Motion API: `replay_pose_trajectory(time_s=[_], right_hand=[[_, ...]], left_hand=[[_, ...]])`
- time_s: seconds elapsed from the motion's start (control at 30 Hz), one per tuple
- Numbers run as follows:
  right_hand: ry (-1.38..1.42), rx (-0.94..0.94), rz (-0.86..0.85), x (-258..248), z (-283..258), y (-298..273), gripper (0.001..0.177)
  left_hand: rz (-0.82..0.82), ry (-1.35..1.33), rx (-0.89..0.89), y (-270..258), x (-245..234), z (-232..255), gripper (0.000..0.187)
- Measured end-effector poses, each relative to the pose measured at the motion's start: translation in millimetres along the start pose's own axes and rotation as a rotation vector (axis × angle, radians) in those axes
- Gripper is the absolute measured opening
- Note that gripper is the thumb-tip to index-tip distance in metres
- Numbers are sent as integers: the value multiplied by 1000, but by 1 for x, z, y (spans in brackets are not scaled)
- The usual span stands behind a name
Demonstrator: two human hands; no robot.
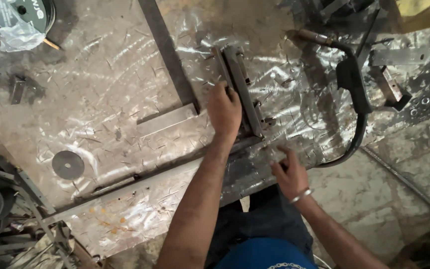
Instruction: The person welds metal bars together on a workbench using a welding torch. They position the bars, apply the weld, and occasionally use a hammer to adjust the pieces. The process involves repeated welding and repositioning of the metal components.
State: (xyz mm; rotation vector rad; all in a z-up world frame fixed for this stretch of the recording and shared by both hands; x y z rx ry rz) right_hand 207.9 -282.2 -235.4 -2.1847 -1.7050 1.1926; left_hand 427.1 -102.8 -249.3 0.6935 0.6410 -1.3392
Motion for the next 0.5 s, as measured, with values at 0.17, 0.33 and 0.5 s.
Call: replay_pose_trajectory(time_s=[0.17,0.33,0.5], right_hand=[[-25,-65,-24,-1,38,-12,50],[58,-5,-86,-7,12,-7,50],[73,-5,-83,-18,10,-3,50]], left_hand=[[-27,-24,-15,-1,17,0,22],[-131,-83,-64,7,20,-11,27],[-213,-70,-92,15,17,-28,29]])
Point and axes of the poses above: each hand's wrist, its own y-axis towards the middle knuckle, its own x-axis out of the palm, z = x × y, the point moved 9 cm from there along y, towards the middle knuckle, and after that the axes turned 9 degrees about y, right-handed, at the moved point
